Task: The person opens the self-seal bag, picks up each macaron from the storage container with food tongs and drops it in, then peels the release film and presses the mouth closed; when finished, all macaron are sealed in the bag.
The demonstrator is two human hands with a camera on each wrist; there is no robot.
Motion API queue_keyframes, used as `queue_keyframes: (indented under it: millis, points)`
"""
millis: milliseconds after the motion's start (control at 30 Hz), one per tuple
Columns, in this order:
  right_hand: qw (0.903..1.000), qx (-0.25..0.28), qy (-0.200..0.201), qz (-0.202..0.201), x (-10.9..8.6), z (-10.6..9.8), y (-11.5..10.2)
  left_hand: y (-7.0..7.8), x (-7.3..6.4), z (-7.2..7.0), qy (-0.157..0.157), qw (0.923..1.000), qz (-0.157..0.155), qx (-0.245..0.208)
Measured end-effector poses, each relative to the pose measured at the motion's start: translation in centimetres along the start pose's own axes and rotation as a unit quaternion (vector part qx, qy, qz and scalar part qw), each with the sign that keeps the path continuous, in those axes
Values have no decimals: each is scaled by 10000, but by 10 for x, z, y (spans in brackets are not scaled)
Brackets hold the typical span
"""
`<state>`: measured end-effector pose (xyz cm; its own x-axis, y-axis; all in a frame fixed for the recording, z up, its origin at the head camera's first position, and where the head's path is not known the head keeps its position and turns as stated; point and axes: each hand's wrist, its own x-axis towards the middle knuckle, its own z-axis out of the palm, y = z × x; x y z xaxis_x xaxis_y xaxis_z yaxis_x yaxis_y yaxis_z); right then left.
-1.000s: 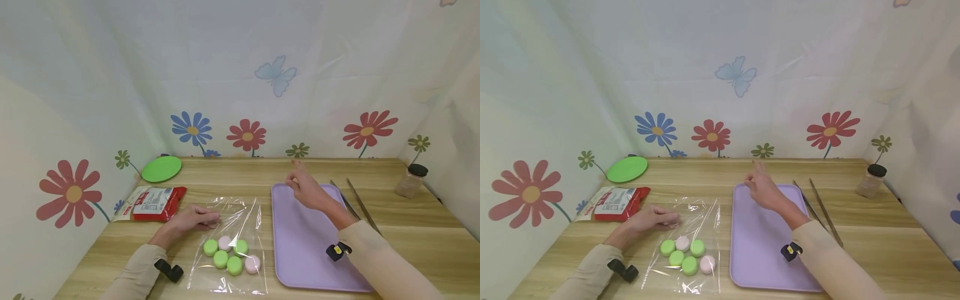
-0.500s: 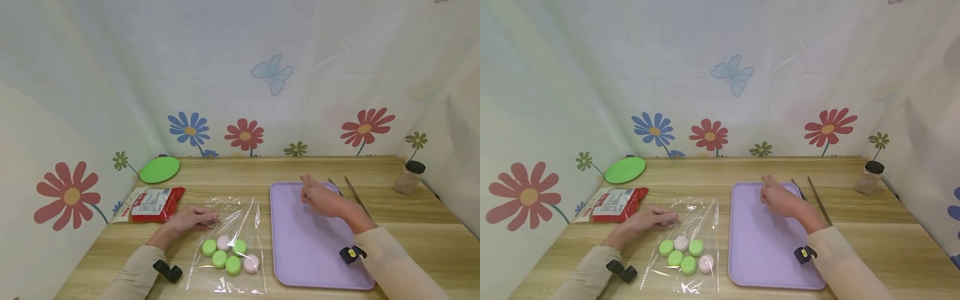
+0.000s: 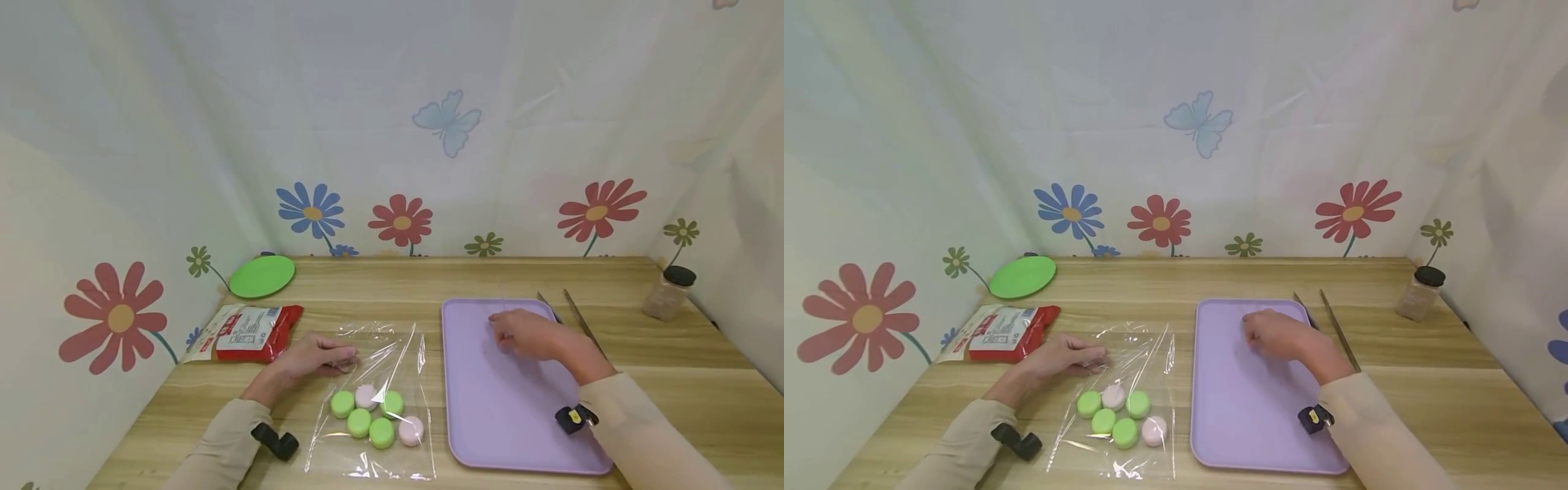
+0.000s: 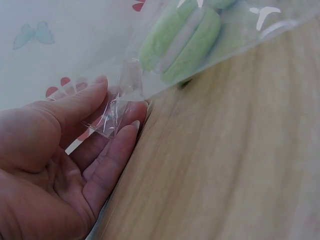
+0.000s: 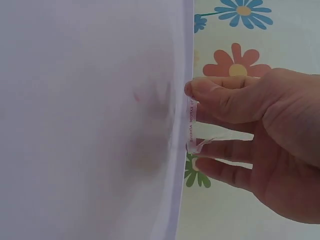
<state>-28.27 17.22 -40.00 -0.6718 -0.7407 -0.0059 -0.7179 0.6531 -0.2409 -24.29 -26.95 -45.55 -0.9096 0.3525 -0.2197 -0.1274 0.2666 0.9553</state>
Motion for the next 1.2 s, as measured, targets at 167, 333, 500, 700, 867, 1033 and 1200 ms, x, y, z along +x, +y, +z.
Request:
queue_keyframes:
  millis: [167, 333, 500, 700, 867, 1033, 1200]
  points:
    - [9997, -112, 221, 66, -3, 0, 1, -3, 0, 0, -7, 10000, -5, 53]
    - [9995, -75, 218, 193, -3, 0, 1, -3, 0, 0, -10, 10000, 2, 77]
    - [9989, 296, 276, 246, -3, 1, 5, -1, -1, 1, -1, 10000, -11, 70]
    - [9973, 477, 558, -30, -1, 3, 9, 1, -1, 1, 31, 10000, -58, 23]
    - [9972, 345, 535, 387, 0, 2, 9, 2, -1, 1, 21, 10000, -82, 40]
    - [9937, 78, 742, 833, 2, 0, 10, 3, -1, 0, 18, 9999, -96, 122]
    - [9888, 9, 1064, 1046, 3, 0, 13, 3, -1, 0, 16, 9998, -105, 153]
